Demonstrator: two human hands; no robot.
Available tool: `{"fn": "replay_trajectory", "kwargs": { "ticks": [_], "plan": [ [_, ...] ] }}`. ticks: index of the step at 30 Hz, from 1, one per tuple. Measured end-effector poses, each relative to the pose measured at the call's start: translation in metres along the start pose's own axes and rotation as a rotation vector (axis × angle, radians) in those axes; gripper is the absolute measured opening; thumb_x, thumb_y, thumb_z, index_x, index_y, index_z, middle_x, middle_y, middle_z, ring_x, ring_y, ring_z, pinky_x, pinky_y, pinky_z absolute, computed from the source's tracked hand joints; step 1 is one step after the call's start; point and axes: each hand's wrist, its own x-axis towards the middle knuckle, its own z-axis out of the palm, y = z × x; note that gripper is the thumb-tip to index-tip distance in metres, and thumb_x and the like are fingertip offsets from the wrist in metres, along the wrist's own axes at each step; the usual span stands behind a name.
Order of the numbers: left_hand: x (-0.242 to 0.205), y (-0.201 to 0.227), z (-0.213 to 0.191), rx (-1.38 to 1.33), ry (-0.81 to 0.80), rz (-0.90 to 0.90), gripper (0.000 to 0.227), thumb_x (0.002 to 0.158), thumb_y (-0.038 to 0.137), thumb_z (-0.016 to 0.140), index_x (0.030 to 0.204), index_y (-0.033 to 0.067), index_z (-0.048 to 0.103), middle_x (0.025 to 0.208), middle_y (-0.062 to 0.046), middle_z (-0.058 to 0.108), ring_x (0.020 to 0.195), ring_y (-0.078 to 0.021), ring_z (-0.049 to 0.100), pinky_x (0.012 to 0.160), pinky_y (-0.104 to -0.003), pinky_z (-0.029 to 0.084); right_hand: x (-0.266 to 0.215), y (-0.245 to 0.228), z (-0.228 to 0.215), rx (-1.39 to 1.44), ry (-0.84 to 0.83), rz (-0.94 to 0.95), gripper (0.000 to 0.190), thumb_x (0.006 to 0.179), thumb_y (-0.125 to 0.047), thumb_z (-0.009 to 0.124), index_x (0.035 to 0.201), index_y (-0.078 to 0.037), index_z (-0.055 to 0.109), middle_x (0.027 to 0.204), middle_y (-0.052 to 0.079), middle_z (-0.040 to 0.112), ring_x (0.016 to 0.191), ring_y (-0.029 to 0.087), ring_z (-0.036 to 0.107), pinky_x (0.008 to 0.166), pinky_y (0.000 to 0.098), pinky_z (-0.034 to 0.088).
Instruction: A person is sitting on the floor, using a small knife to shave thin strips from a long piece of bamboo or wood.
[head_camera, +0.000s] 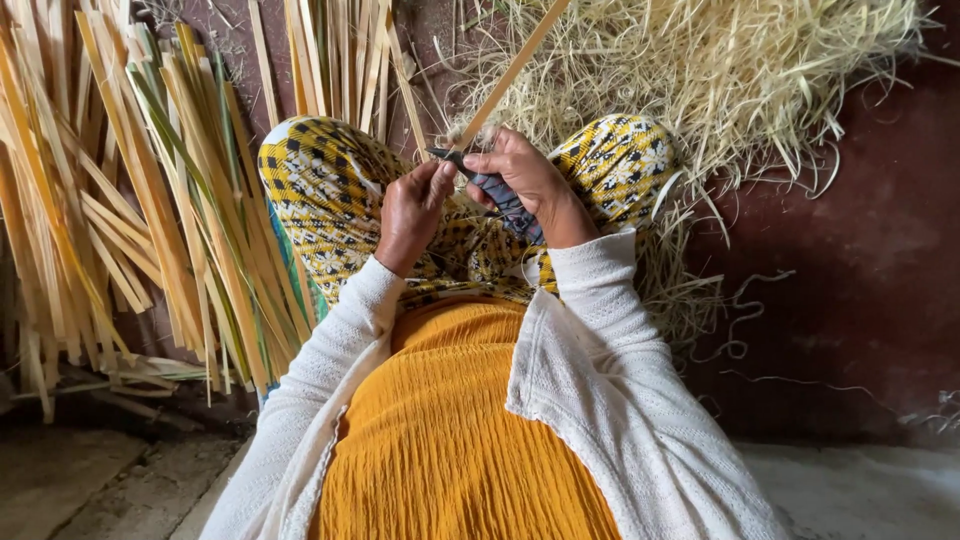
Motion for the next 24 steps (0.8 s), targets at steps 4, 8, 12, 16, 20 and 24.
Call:
{"fn": "replay_trajectory", "kwargs": {
  "ticks": [4, 8, 12, 16, 20, 24],
  "plan": [
    [-0.003, -0.005, -0.002, -0.041, 0.009, -0.010, 0.053, 0.105, 0.052, 0.048, 0.075, 0.0120, 0.066, 0.054, -0.011, 0.057, 0.054, -0.0247, 0.056, 0.057, -0.040, 0.042, -0.002, -0.016, 0.016, -0.001, 0.006, 0.007, 0.011, 0.089, 0.006, 0.064, 0.099, 0.001, 0.060, 0.061, 0.017, 0.059, 0.042, 0.026, 0.061, 0.033, 0.0349, 0.047],
    [-0.011, -0.005, -0.007, -0.015, -0.012, -0.034, 0.057, 0.103, 0.054, 0.051, 0.066, 0.0113, 0.059, 0.049, -0.009, 0.051, 0.050, -0.0245, 0.050, 0.056, -0.040, 0.040, 0.002, -0.023, 0.001, 0.009, 0.034, 0.011, 0.006, 0.091, 0.002, 0.063, 0.094, -0.001, 0.058, 0.057, 0.018, 0.057, 0.041, 0.026, 0.059, 0.033, 0.0331, 0.046],
    [-0.026, 0.007, -0.016, -0.011, -0.011, 0.023, 0.056, 0.105, 0.048, 0.050, 0.063, 0.0111, 0.052, 0.044, -0.007, 0.044, 0.044, -0.0201, 0.043, 0.051, -0.035, 0.036, 0.005, -0.006, -0.018, 0.038, 0.052, -0.016, 0.010, 0.089, 0.005, 0.064, 0.094, -0.001, 0.057, 0.069, 0.020, 0.062, 0.044, 0.025, 0.060, 0.033, 0.0343, 0.047],
    [-0.040, 0.002, -0.026, 0.022, -0.017, -0.007, 0.055, 0.107, 0.045, 0.050, 0.063, 0.0120, 0.053, 0.042, -0.005, 0.044, 0.041, -0.0193, 0.041, 0.050, -0.032, 0.035, 0.005, -0.020, -0.009, 0.038, 0.067, -0.024, 0.013, 0.089, 0.005, 0.066, 0.090, -0.003, 0.055, 0.062, 0.019, 0.058, 0.045, 0.027, 0.061, 0.035, 0.0346, 0.047],
    [-0.052, 0.007, -0.036, 0.033, 0.001, 0.033, 0.048, 0.105, 0.039, 0.054, 0.065, 0.0118, 0.053, 0.042, -0.006, 0.044, 0.039, -0.0225, 0.041, 0.048, -0.035, 0.036, 0.005, -0.029, -0.013, 0.013, 0.086, -0.005, 0.013, 0.092, 0.002, 0.064, 0.088, -0.006, 0.055, 0.056, 0.017, 0.056, 0.042, 0.026, 0.059, 0.034, 0.0329, 0.045],
    [-0.067, -0.019, -0.042, 0.029, -0.010, 0.027, 0.047, 0.105, 0.039, 0.054, 0.065, 0.0143, 0.050, 0.043, -0.002, 0.046, 0.040, -0.0188, 0.042, 0.048, -0.031, 0.037, 0.003, -0.048, 0.000, 0.021, 0.087, -0.048, 0.016, 0.091, 0.007, 0.063, 0.088, -0.006, 0.054, 0.058, 0.017, 0.057, 0.044, 0.027, 0.061, 0.036, 0.0346, 0.048]
  ]
}}
